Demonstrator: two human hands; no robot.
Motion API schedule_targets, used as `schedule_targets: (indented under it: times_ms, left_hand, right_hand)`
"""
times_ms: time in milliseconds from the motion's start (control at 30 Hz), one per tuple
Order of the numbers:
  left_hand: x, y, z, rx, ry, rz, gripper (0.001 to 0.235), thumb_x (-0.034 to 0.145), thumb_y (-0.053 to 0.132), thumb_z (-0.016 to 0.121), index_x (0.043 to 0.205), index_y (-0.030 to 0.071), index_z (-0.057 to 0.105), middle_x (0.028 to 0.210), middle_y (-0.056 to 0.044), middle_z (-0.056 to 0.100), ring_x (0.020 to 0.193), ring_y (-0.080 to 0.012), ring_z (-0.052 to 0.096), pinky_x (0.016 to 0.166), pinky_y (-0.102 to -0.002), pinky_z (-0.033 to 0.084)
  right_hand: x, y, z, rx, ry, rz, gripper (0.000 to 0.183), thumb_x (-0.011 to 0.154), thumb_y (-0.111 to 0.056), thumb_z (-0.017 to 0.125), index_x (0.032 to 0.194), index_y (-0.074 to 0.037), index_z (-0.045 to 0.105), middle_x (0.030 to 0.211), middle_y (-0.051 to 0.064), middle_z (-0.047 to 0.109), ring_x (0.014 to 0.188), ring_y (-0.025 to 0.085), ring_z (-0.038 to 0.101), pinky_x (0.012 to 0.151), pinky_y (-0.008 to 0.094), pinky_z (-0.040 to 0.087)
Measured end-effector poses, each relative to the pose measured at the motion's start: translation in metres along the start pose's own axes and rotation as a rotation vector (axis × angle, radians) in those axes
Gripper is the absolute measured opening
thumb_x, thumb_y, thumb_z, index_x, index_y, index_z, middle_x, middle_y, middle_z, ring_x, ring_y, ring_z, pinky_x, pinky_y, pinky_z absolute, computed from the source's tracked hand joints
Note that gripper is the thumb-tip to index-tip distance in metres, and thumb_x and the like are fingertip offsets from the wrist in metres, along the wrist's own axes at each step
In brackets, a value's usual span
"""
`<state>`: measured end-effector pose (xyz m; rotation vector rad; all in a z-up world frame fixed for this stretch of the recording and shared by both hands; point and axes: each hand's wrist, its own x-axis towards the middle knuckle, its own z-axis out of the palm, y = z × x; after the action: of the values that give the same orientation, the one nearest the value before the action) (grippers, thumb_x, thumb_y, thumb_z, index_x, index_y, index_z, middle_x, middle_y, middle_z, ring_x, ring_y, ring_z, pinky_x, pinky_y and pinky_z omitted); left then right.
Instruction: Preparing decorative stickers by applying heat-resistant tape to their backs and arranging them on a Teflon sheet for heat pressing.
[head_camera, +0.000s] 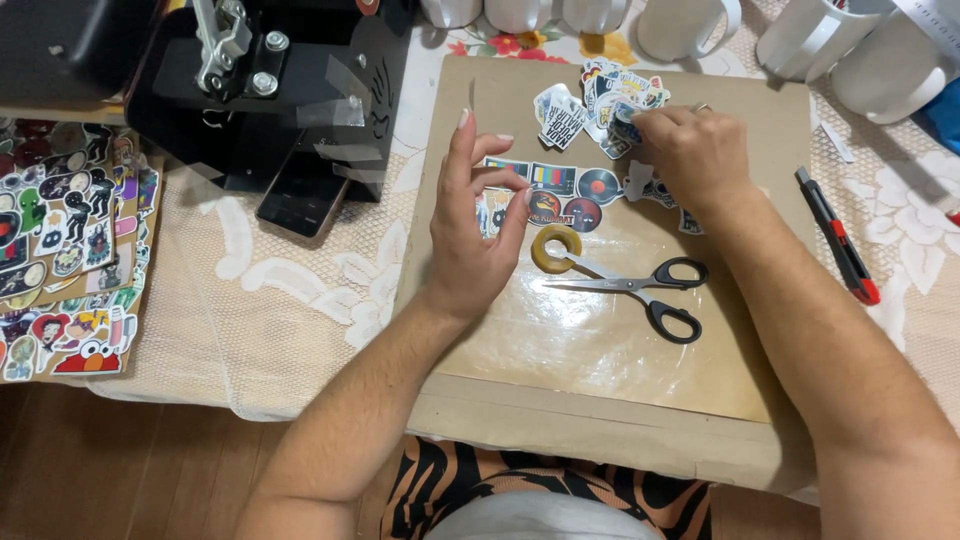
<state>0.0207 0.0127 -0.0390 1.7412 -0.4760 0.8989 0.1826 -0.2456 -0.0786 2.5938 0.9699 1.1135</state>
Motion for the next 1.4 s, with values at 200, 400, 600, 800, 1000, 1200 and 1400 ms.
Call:
schedule_targets:
  times_ms: [200,400,600,800,1000,1200,1400]
  left_hand:
    - [0.003,0.003,-0.001,-0.055,0.019,-0.053,0.087,0.096,-0.009,0.067,0.161,0.007,0.011,0.143,-0.020,0.046,0.112,-0.0298,0.070,0.099,-0.041,0.062]
    - [0.011,0.018,-0.001,-0.508,0.083,-0.280,0.100,0.096,-0.006,0.067,0.164,0.018,-0.002,0.166,-0.017,0.016,0.138,-0.0356,0.051,0.104,-0.042,0.060]
    - [0.016,0.039,-0.004,-0.748,-0.020,-0.496,0.098,0.094,-0.001,0.069,0.162,0.024,0.002,0.171,-0.019,0.021,0.141,-0.0371,0.054,0.097,-0.031,0.058]
    - [0.014,0.035,0.000,-0.771,0.013,-0.491,0.100,0.092,-0.011,0.065,0.162,0.024,0.002,0.171,-0.021,0.018,0.135,-0.0372,0.057,0.097,-0.034,0.058]
    - [0.010,0.040,0.005,-0.684,0.014,-0.464,0.104,0.093,-0.016,0.064,0.162,0.027,0.000,0.174,-0.018,0.011,0.134,-0.0355,0.059,0.091,-0.026,0.058]
    - [0.008,0.046,0.006,-0.562,0.013,-0.403,0.100,0.096,-0.019,0.062,0.162,0.028,0.002,0.176,-0.018,0.008,0.134,-0.0348,0.060,0.093,-0.032,0.062]
    - [0.019,0.042,-0.002,-0.436,-0.033,-0.568,0.107,0.086,-0.025,0.059,0.160,0.025,0.000,0.173,-0.019,0.008,0.127,-0.0293,0.061,0.070,-0.019,0.060]
  right_hand:
    - [0.010,-0.004,-0.027,0.143,0.412,-0.117,0.012,0.100,-0.014,0.081,0.091,-0.018,0.074,0.094,-0.005,0.077,0.078,0.015,0.075,0.069,0.023,0.058]
    - [0.012,-0.043,-0.112,0.628,0.630,-0.361,0.015,0.090,0.001,0.078,0.078,-0.007,0.078,0.095,0.016,0.078,0.085,0.035,0.075,0.076,0.042,0.060]
    - [0.012,-0.055,-0.135,0.540,0.536,-0.452,0.011,0.094,0.005,0.073,0.084,0.000,0.070,0.103,0.021,0.076,0.090,0.032,0.075,0.084,0.044,0.062]
    - [0.015,-0.067,-0.135,0.614,0.520,-0.475,0.012,0.093,-0.004,0.078,0.098,0.004,0.071,0.105,0.024,0.074,0.097,0.038,0.075,0.085,0.046,0.064]
    - [0.008,-0.084,-0.127,0.796,0.440,-0.135,0.032,0.087,-0.015,0.089,0.103,0.007,0.072,0.107,0.021,0.075,0.098,0.035,0.076,0.090,0.042,0.063]
    - [0.005,-0.085,-0.133,0.908,0.343,-0.030,0.011,0.094,0.006,0.072,0.104,0.006,0.074,0.106,0.020,0.076,0.096,0.032,0.077,0.082,0.035,0.061]
    - [-0.009,-0.077,-0.114,1.245,0.185,0.646,0.014,0.102,-0.007,0.068,0.101,0.006,0.072,0.084,0.012,0.071,0.070,0.011,0.060,0.061,0.022,0.046]
